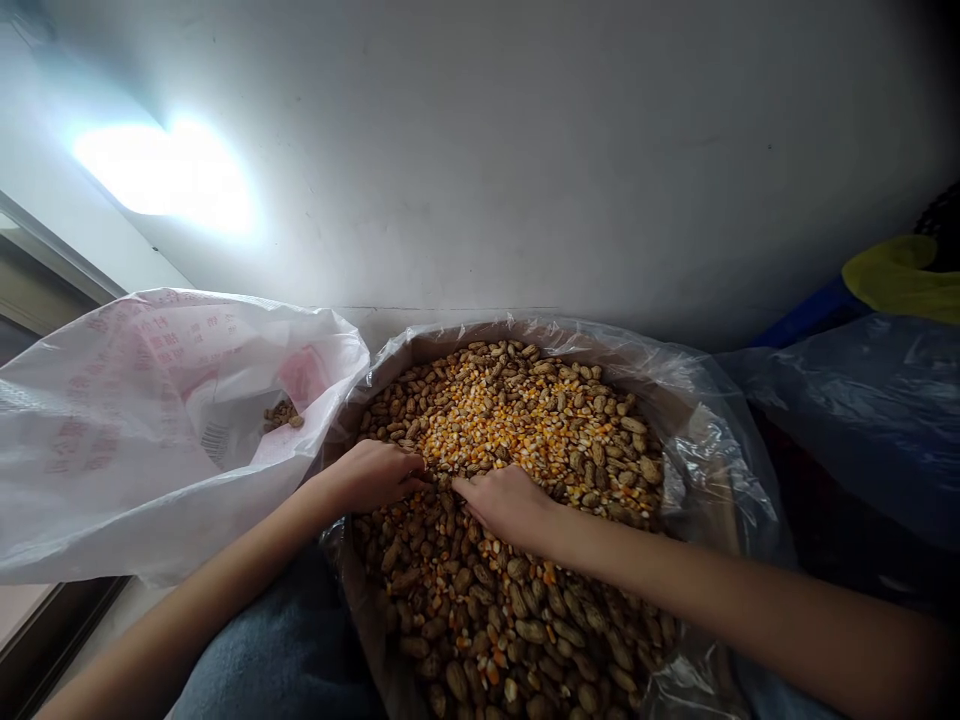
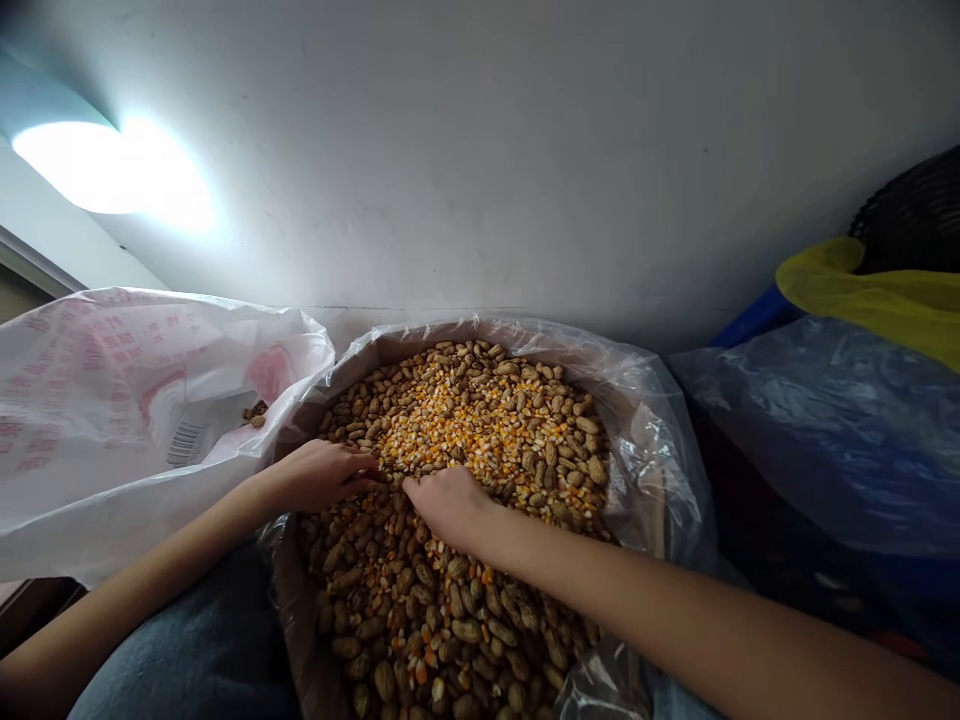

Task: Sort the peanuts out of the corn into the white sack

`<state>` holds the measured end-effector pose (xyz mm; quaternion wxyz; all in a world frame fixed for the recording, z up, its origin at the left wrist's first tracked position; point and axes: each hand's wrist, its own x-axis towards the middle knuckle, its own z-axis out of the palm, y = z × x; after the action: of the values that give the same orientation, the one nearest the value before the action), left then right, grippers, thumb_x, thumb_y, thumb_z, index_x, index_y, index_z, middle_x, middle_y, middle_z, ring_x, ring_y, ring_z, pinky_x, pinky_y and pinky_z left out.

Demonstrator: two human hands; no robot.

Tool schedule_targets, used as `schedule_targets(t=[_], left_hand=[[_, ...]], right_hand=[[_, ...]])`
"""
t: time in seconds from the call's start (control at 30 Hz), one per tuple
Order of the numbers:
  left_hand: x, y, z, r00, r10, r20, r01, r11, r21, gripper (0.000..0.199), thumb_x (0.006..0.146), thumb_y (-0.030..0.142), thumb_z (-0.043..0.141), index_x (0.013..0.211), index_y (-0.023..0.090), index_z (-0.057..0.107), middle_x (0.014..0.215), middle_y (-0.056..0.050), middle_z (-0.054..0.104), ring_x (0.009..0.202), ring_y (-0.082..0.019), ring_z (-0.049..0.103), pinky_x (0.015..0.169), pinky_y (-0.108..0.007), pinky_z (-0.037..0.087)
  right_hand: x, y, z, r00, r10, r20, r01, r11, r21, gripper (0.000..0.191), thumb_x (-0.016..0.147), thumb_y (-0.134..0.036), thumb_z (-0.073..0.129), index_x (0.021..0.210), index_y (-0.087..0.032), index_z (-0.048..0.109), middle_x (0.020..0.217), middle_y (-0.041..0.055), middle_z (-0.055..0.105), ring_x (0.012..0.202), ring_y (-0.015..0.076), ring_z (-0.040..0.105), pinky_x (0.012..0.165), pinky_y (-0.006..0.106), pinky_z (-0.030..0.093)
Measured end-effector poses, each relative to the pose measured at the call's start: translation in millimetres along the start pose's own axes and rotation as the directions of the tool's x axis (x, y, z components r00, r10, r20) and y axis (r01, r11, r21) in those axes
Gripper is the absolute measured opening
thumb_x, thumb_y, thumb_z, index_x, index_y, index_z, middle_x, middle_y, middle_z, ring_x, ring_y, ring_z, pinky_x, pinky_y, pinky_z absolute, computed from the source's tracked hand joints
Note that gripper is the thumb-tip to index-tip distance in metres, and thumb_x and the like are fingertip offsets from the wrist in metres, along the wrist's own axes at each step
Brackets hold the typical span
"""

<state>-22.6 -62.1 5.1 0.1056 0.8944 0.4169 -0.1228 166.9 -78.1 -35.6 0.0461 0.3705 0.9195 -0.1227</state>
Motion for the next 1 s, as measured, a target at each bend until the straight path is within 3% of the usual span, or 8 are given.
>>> schedule_targets(t=[0.2, 0.27, 0.37, 0.43, 0.53, 0.6, 0.7, 1.0], left_hand=[[4.8, 9.9, 8.9, 0.999, -0.032, 0.039, 0.026, 0.987, 0.160, 0.019, 0.076, 0.029, 0.040, 0.083, 0.016, 0.052, 0.071, -0.009, 0.061, 0.059, -0.020, 0.057, 0.052, -0.027, 0.038], [5.1, 11.0, 7.6, 0.999, -0.017, 0.031, 0.014, 0.995, 0.094, 0.021, 0.076, 0.031, 0.040, 0.083, 0.016, 0.052, 0.068, -0.008, 0.059, 0.058, -0.018, 0.055, 0.052, -0.026, 0.038], [2.5, 10.2, -2.0, 1.000, 0.018, 0.008, -0.016, 0.977, -0.212, 0.025, 0.076, 0.037, 0.039, 0.085, 0.018, 0.053, 0.065, -0.003, 0.056, 0.056, -0.013, 0.050, 0.053, -0.023, 0.035], [-0.2, 8.1, -9.3, 1.000, 0.021, 0.002, -0.017, 0.838, -0.545, 0.026, 0.076, 0.038, 0.040, 0.085, 0.017, 0.052, 0.062, 0.001, 0.050, 0.054, -0.009, 0.045, 0.050, -0.020, 0.033], [-2.6, 3.3, -13.6, 1.000, -0.022, -0.001, 0.007, 0.370, -0.929, 0.024, 0.077, 0.037, 0.041, 0.085, 0.015, 0.047, 0.055, 0.004, 0.039, 0.045, -0.005, 0.034, 0.041, -0.016, 0.026], [-2.6, -0.1, -11.5, 0.999, -0.038, -0.032, -0.030, 0.062, -0.998, 0.018, 0.077, 0.033, 0.041, 0.080, 0.015, 0.043, 0.052, 0.006, 0.034, 0.040, -0.003, 0.029, 0.036, -0.015, 0.023], [-1.6, -4.1, -6.6, 0.994, -0.020, -0.110, -0.112, -0.215, -0.970, 0.010, 0.078, 0.025, 0.039, 0.075, 0.015, 0.041, 0.050, 0.006, 0.034, 0.036, -0.003, 0.026, 0.032, -0.015, 0.022], [-4.4, -7.5, -7.6, 0.990, 0.053, -0.132, -0.086, -0.515, -0.853, 0.018, 0.072, 0.023, 0.034, 0.083, 0.016, 0.047, 0.048, 0.004, 0.037, 0.032, -0.004, 0.024, 0.026, -0.013, 0.023]], right_hand=[[1.6, 9.9, -3.6, 0.983, 0.180, -0.016, -0.154, 0.881, 0.447, 0.024, 0.073, -0.039, 0.047, 0.084, -0.019, 0.055, 0.067, 0.0034, 0.057, 0.060, 0.0154, 0.051, 0.050, 0.023, 0.032], [2.1, 14.5, -5.9, 0.981, 0.186, 0.048, -0.165, 0.689, 0.706, 0.028, 0.071, -0.043, 0.048, 0.083, -0.019, 0.053, 0.056, -0.0019, 0.049, 0.050, 0.0098, 0.044, 0.045, 0.020, 0.028], [1.7, 20.3, -9.4, 0.979, 0.087, 0.182, -0.198, 0.248, 0.948, 0.026, 0.070, -0.040, 0.049, 0.086, -0.019, 0.048, 0.046, -0.0082, 0.033, 0.038, 0.0049, 0.028, 0.037, 0.017, 0.020], [0.9, 22.8, -11.4, 0.975, 0.030, 0.220, -0.218, -0.043, 0.975, 0.021, 0.070, -0.033, 0.049, 0.086, -0.020, 0.044, 0.046, -0.0093, 0.030, 0.036, 0.0039, 0.022, 0.035, 0.017, 0.015], [0.2, 24.6, -13.2, 0.983, -0.031, 0.178, -0.179, -0.297, 0.938, 0.011, 0.070, -0.022, 0.045, 0.081, -0.020, 0.043, 0.049, -0.0081, 0.031, 0.038, 0.0037, 0.023, 0.035, 0.017, 0.014], [0.1, 24.7, -13.6, 0.987, -0.072, 0.143, -0.159, -0.349, 0.924, 0.009, 0.068, -0.018, 0.041, 0.076, -0.019, 0.045, 0.050, -0.0067, 0.031, 0.039, 0.0040, 0.025, 0.035, 0.017, 0.015], [-0.3, 23.6, -13.8, 0.988, -0.085, 0.132, -0.153, -0.344, 0.926, 0.011, 0.065, -0.014, 0.039, 0.072, -0.018, 0.047, 0.055, -0.0048, 0.036, 0.041, 0.0039, 0.029, 0.035, 0.017, 0.015], [-3.0, 22.3, -13.7, 0.977, -0.149, 0.151, -0.192, -0.317, 0.929, 0.013, 0.065, -0.014, 0.039, 0.074, -0.017, 0.048, 0.062, -0.0023, 0.043, 0.042, 0.0048, 0.035, 0.032, 0.016, 0.016]])
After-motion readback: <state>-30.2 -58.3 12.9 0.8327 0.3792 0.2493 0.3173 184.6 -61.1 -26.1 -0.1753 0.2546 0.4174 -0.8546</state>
